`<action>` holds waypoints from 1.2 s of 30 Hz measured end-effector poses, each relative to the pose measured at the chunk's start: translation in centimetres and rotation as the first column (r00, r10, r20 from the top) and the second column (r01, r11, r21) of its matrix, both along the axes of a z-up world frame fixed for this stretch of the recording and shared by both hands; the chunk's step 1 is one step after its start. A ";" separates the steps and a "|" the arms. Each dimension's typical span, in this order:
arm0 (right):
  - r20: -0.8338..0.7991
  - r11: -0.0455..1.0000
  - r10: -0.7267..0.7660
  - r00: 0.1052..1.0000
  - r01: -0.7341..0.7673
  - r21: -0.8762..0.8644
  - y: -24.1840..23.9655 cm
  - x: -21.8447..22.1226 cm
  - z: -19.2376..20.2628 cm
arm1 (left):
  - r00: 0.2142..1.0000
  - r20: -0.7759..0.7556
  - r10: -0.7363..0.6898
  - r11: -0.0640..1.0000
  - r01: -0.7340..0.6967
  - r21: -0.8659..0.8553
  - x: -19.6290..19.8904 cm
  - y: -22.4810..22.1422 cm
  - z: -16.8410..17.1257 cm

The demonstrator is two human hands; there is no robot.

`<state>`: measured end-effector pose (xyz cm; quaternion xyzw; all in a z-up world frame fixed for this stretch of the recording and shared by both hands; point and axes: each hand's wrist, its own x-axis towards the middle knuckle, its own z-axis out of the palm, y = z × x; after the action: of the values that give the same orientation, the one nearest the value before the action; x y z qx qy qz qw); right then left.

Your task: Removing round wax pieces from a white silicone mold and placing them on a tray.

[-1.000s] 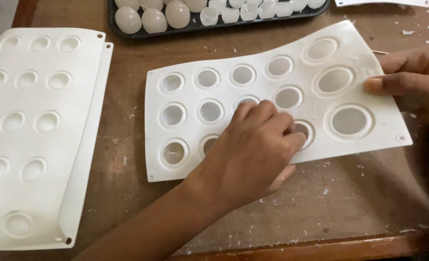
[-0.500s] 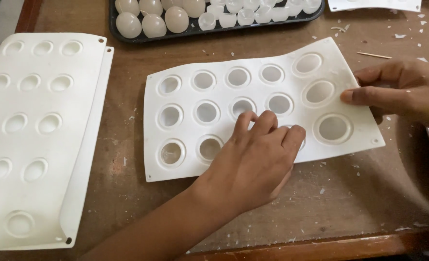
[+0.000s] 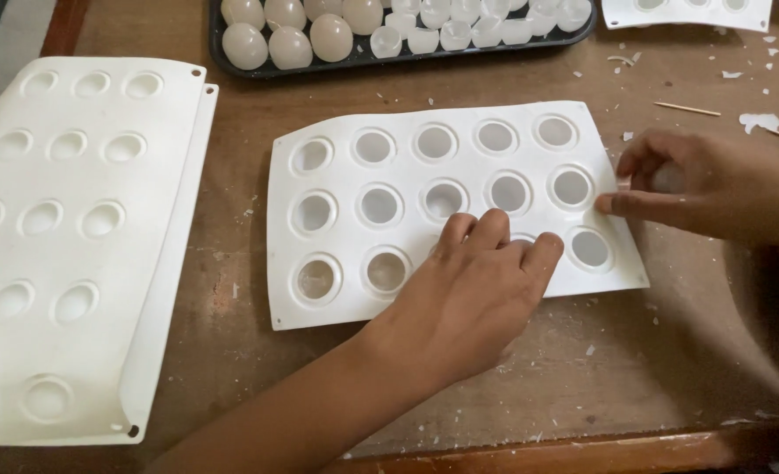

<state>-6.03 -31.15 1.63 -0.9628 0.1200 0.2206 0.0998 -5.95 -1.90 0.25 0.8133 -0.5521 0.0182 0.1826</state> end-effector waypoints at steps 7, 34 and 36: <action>0.319 0.984 0.162 0.934 -0.178 0.022 -2.0 0.6 -1.0 | 0.968 -0.238 -0.078 0.987 0.041 -0.158 1.8 0.0 -1.4; 0.900 0.784 0.200 0.387 -0.615 0.090 15.3 24.2 -4.5 | 0.967 -0.252 -0.040 0.997 0.054 0.047 2.4 -0.6 -0.4; 0.865 0.790 0.291 0.409 -0.613 0.024 15.0 23.7 -3.9 | 0.966 -0.253 -0.048 0.996 0.066 0.064 2.5 -0.8 -0.3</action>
<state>17.64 -16.15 -2.28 -0.9104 -0.2509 -0.2220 0.2427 -3.47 -2.68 -0.03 0.7990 -0.5479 -0.1101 0.2221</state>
